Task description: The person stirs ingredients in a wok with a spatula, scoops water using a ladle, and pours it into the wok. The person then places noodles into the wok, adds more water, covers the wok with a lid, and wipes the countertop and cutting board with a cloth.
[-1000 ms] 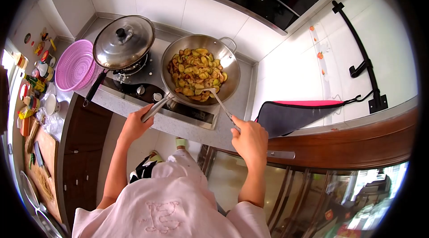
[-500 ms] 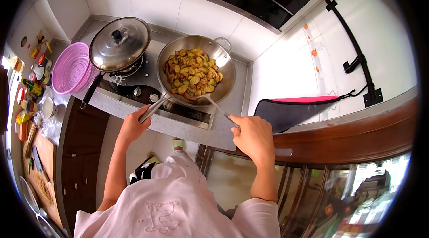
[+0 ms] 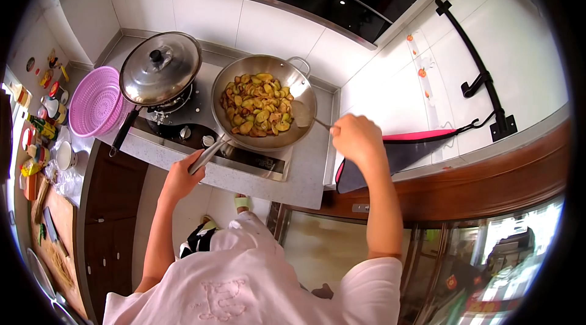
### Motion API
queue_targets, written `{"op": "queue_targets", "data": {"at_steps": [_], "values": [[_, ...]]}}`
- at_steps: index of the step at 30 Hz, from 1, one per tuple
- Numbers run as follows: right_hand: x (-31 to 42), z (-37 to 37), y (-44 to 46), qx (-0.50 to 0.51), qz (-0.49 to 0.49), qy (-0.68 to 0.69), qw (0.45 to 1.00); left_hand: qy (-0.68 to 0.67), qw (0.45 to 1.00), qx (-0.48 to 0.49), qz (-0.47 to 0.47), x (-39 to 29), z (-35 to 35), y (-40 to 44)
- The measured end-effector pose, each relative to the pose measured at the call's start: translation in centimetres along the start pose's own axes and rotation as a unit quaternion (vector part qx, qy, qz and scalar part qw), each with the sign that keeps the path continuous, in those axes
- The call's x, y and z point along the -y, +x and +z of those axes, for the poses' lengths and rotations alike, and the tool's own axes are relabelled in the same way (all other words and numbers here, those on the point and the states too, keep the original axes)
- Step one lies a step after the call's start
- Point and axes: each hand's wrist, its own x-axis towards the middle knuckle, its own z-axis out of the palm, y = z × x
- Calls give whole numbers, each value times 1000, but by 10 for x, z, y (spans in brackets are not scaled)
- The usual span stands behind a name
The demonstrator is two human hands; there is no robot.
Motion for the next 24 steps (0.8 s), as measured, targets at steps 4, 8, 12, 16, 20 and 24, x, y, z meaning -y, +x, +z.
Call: {"op": "queue_targets", "data": {"at_steps": [4,8,12,16,20,24], "values": [[-6,-7,54,92,58,13,994,9,1000,-5,0,1,1,1],[-55,30,116,187,102,179,961,-1,1000,-11,-11,1,1,0],[-75,96,123,162,53,385,907,11,1000,1,-22,-3,-1,0],[-59,158,112,-5,-111,391,914,9,1000,-4,-9,3,1,0],[-24,149,63,-168,-212,256,928,21,999,18,-32,-4,0,0],[6,116,-3,-179,-196,61,962,12,1000,7,-5,2,3,1]]}}
